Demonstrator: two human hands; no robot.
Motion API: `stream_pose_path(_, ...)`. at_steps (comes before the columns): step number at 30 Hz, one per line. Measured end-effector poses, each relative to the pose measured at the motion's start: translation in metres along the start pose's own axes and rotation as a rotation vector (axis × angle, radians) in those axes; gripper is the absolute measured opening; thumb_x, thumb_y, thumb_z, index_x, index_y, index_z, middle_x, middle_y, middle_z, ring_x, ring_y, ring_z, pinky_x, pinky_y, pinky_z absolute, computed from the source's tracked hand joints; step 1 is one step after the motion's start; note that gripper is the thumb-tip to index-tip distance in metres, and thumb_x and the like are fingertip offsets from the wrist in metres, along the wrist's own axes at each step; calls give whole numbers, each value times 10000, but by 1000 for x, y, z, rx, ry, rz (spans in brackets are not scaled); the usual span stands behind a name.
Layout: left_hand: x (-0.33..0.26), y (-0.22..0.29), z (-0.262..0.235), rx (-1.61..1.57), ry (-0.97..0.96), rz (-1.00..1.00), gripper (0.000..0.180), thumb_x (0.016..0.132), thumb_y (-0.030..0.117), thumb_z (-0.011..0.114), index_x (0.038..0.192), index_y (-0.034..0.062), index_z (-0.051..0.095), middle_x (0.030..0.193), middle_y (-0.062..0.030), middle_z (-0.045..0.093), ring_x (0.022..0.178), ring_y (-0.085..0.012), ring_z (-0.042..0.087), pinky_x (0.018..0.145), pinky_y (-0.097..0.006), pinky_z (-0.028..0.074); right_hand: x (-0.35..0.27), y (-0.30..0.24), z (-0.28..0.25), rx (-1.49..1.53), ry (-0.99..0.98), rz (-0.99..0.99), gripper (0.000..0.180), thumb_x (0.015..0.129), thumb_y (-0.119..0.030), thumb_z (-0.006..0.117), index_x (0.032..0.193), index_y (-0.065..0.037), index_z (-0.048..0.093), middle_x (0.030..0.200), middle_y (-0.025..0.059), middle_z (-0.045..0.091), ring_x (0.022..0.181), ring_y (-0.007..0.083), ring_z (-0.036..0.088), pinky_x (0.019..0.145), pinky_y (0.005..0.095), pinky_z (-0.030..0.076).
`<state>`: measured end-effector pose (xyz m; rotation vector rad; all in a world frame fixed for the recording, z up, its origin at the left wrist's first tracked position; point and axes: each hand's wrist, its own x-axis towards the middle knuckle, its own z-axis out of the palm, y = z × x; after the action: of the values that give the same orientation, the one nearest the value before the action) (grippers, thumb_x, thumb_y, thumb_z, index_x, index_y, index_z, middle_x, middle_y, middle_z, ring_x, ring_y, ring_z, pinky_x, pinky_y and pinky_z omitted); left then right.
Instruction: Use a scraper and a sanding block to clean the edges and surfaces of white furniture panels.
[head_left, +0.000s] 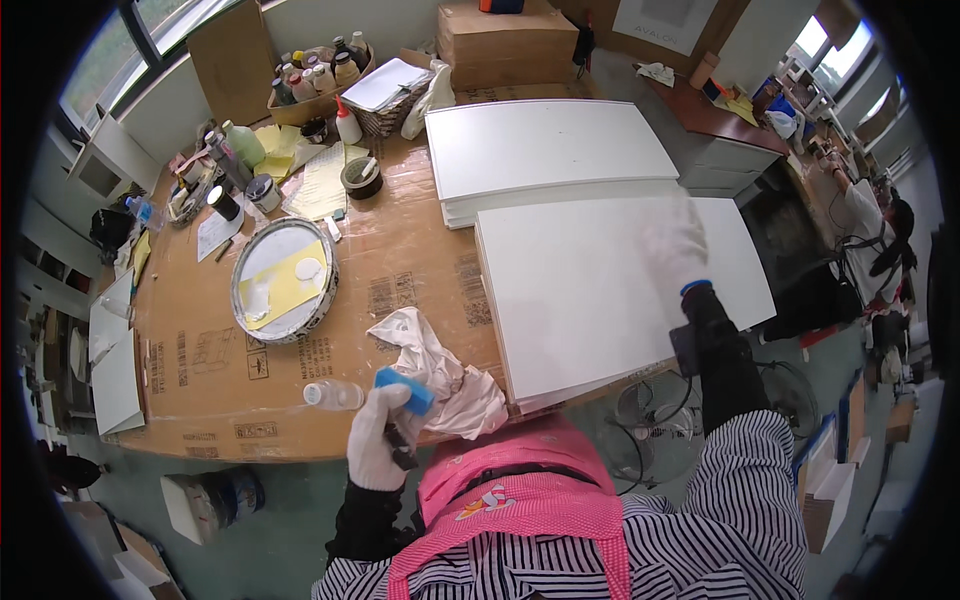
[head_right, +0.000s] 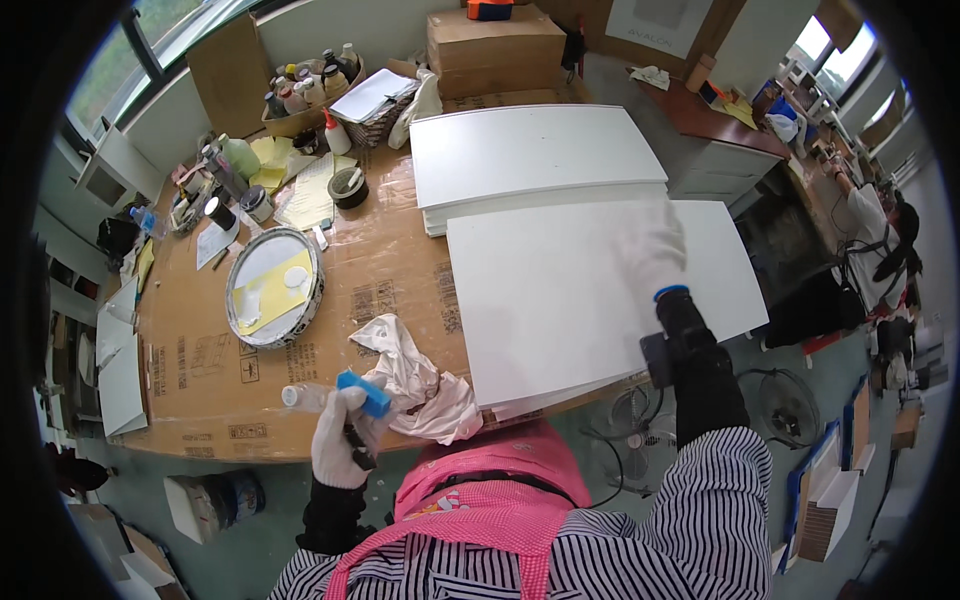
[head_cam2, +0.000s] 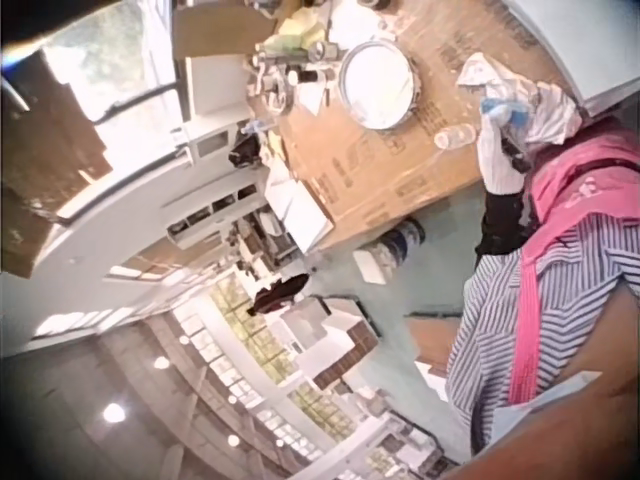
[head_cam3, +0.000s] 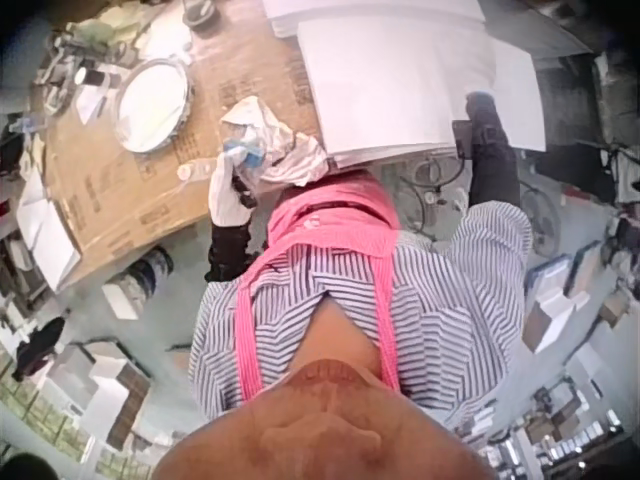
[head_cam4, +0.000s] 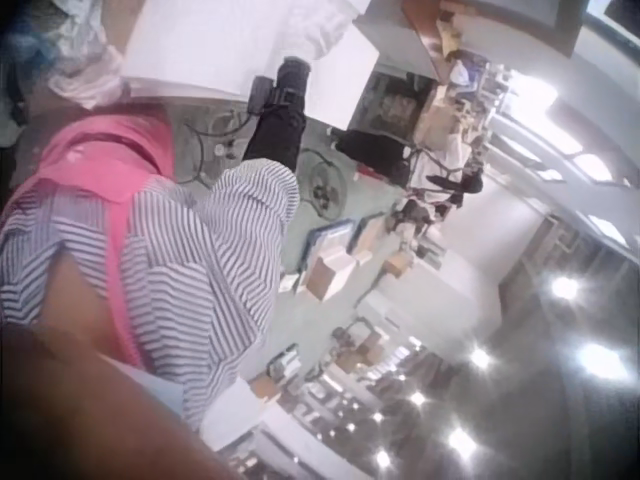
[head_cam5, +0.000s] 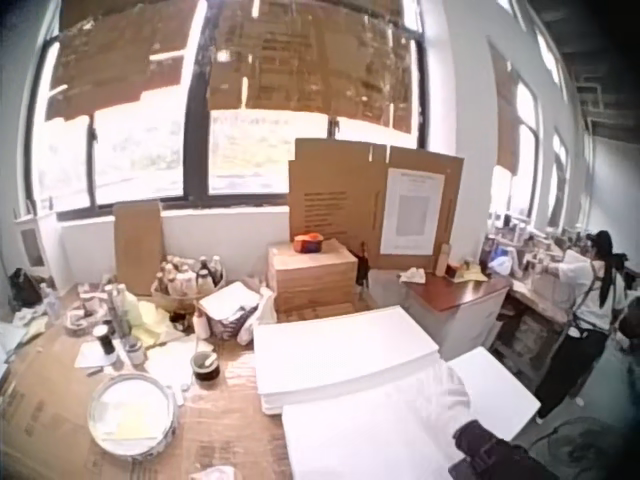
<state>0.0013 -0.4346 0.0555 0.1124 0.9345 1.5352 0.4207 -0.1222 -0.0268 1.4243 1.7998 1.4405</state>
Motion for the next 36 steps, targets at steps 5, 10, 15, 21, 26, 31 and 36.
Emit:
stream_pose_path(5, -38, 4, -28, 139, -61, 167, 390, 1063, 318, 494, 990, -16, 681, 981, -169, 705, 811, -220, 666, 794, -351, 561, 28, -3, 37, 852, -363, 528, 784, 969, -611, 425, 1495, -30, 402, 1540, 249, 361, 1440, 418, 324, 1184, 583, 209)
stream_pose_path(10, -39, 0, -17, 266, -177, 227, 320, 1079, 275, 442, 971, 32, 620, 1265, -268, 621, 1081, -361, 650, 920, -466, 540, 79, -70, -232, 1301, -287, -327, 833, 992, -622, 367, 1597, -64, 235, 1680, 156, 168, 1560, 345, 73, 1248, 519, -24)
stream_pose_path(15, -8, -6, 42, 593, -114, 482, 360, 1088, 309, 420, 1077, 1, 606, 1291, -253, 601, 1143, -327, 605, 1022, -470, 468, 29, -132, -314, 2356, -316, -954, 509, 995, -342, 578, 1371, 1, 567, 1309, 179, 643, 1258, 268, 588, 1088, 377, 437)
stream_pose_path(21, 37, 3, 71, 748, 88, 698, 563, 1117, 361, 314, 1348, -78, 580, 1354, -157, 590, 1173, -200, 569, 1042, -327, 411, 6, -16, -292, 2790, -720, -266, 277, 1025, -243, 558, 1038, 10, 671, 862, 92, 698, 709, 145, 667, 665, 295, 558)
stream_pose_path(26, 67, -28, 102, 777, -10, 697, 536, 1111, 343, 344, 1325, -74, 604, 1346, -134, 581, 1184, -199, 557, 1030, -320, 410, -17, 17, -301, 2728, -544, -564, 234, 1004, -209, 557, 1041, 4, 646, 790, 117, 632, 712, 201, 661, 651, 360, 517)
stream_pose_path(31, 91, -63, 93, 868, 102, 851, 511, 1093, 299, 376, 1418, -72, 510, 1395, -146, 519, 1242, -222, 515, 1061, -342, 387, -14, 23, -243, 2653, -559, -413, 224, 1002, -197, 531, 1060, -13, 645, 781, 147, 642, 687, 224, 656, 630, 376, 517)
stream_pose_path(36, 103, -83, 122, 1188, 195, 616, 686, 974, 292, 601, 1521, -52, 368, 1495, -294, 359, 1354, -362, 404, 1131, -433, 333, 36, 18, -49, 1409, 114, 210, 272, 941, -253, 575, 1148, -89, 640, 923, 166, 650, 830, 380, 645, 733, 490, 532)
